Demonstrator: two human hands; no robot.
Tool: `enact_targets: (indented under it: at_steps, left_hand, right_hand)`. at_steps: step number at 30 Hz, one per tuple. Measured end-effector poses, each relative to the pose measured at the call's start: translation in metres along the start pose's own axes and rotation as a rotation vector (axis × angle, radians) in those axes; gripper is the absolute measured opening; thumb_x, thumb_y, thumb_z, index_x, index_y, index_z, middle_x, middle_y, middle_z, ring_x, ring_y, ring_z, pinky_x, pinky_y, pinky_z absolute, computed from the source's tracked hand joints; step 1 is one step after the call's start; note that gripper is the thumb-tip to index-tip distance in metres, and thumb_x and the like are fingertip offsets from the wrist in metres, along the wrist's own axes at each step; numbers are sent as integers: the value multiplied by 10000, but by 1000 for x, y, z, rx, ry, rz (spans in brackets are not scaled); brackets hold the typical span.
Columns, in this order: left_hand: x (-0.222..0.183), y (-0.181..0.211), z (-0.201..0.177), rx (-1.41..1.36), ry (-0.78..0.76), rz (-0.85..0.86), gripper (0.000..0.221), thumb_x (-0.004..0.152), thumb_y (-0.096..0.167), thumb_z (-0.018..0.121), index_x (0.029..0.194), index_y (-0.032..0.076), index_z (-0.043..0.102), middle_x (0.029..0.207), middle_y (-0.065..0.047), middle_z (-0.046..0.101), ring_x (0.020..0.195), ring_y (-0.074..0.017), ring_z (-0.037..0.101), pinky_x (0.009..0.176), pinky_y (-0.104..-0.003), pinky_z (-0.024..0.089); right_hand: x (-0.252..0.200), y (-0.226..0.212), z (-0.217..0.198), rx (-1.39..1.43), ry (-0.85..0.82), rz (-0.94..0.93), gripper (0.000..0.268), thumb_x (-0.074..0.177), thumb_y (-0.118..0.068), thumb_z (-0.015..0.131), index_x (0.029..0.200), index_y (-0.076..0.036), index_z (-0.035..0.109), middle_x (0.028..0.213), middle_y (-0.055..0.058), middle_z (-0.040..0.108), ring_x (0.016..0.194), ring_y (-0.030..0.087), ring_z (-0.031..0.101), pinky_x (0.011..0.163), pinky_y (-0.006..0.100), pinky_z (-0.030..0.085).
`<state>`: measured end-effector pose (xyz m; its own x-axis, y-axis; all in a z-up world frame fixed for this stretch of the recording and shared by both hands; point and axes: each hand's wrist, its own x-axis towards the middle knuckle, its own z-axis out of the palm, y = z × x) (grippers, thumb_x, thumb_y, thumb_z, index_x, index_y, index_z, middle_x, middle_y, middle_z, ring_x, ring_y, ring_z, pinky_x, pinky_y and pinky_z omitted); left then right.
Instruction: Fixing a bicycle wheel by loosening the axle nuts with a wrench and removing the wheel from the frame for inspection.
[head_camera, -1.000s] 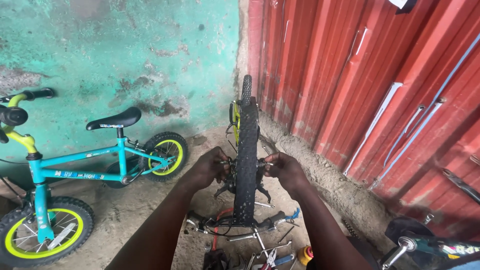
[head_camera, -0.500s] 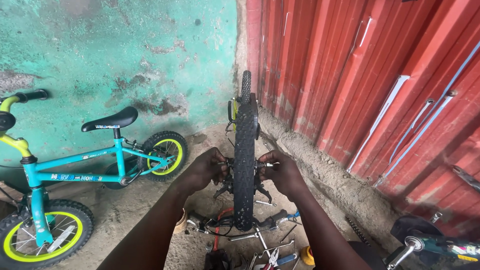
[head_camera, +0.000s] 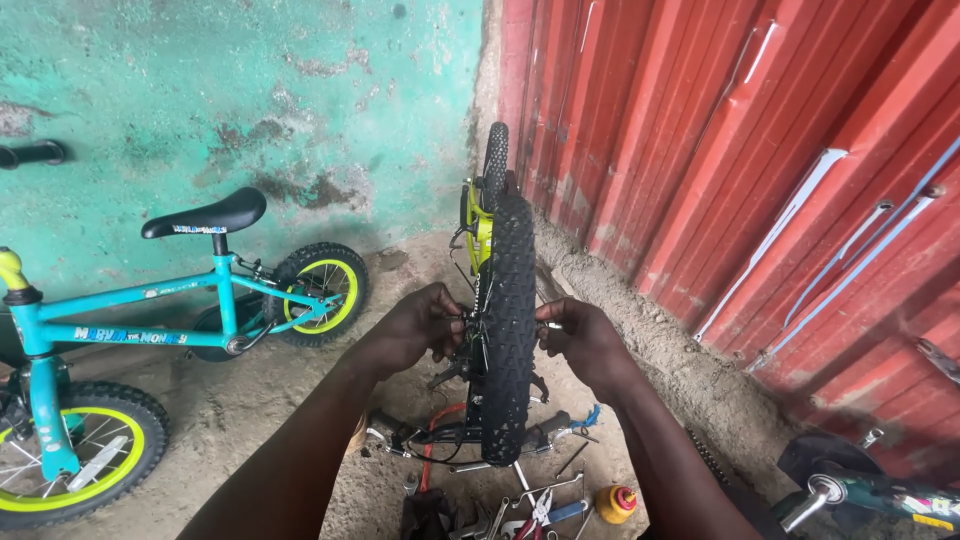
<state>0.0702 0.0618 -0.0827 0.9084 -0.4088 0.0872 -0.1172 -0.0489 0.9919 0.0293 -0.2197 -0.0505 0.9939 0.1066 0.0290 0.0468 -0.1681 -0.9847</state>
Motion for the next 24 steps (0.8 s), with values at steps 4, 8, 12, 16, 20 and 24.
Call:
enact_targets:
  at_steps: [4, 8, 12, 16, 20, 24]
  left_hand:
    - [-2, 5, 1, -10, -5, 14, 118, 1009, 54, 644, 1087, 10, 566, 814, -177, 701, 633, -212, 690, 506, -275, 547]
    - [-4, 10, 4, -19, -3, 30, 151, 986, 53, 682, 1078, 7, 573, 781, -148, 683, 598, -182, 664, 485, -252, 519]
    - [-5, 20, 7, -22, 25, 83, 201, 949, 58, 739, 1064, 7, 582, 757, -146, 685, 563, -169, 662, 464, -250, 519]
    - [-9, 24, 6, -33, 50, 96, 209, 948, 66, 747, 1063, 7, 583, 751, -146, 684, 561, -164, 658, 458, -246, 514]
    - [-13, 31, 12, 8, 39, 42, 200, 954, 52, 716, 1093, 20, 576, 796, -139, 680, 589, -165, 658, 475, -244, 526]
    - [-11, 23, 12, 48, 63, 34, 196, 935, 61, 743, 1064, 28, 599, 818, -147, 707, 579, -153, 661, 462, -241, 534]
  right_hand:
    - [1, -1, -2, -12, 10, 8, 219, 904, 53, 670, 1119, 23, 694, 854, 163, 702, 658, 173, 665, 555, 229, 452]
    - [-5, -14, -2, -11, 37, 22, 217, 910, 73, 640, 1105, 31, 726, 897, 189, 719, 693, 213, 703, 629, 257, 493]
    - [-12, -36, -1, 32, 48, -8, 248, 908, 93, 644, 1141, 45, 711, 913, 177, 696, 711, 214, 683, 658, 276, 495]
    - [-8, -35, -3, 91, 20, -25, 227, 880, 84, 684, 1100, 34, 708, 929, 177, 706, 735, 228, 714, 680, 285, 511]
    - [-3, -26, -4, 58, 46, -18, 231, 878, 85, 684, 1102, 36, 710, 929, 163, 698, 735, 219, 704, 685, 280, 508]
    - [-7, -26, -5, -62, 73, 16, 233, 869, 80, 708, 1080, -11, 743, 906, 154, 724, 687, 205, 669, 640, 300, 498]
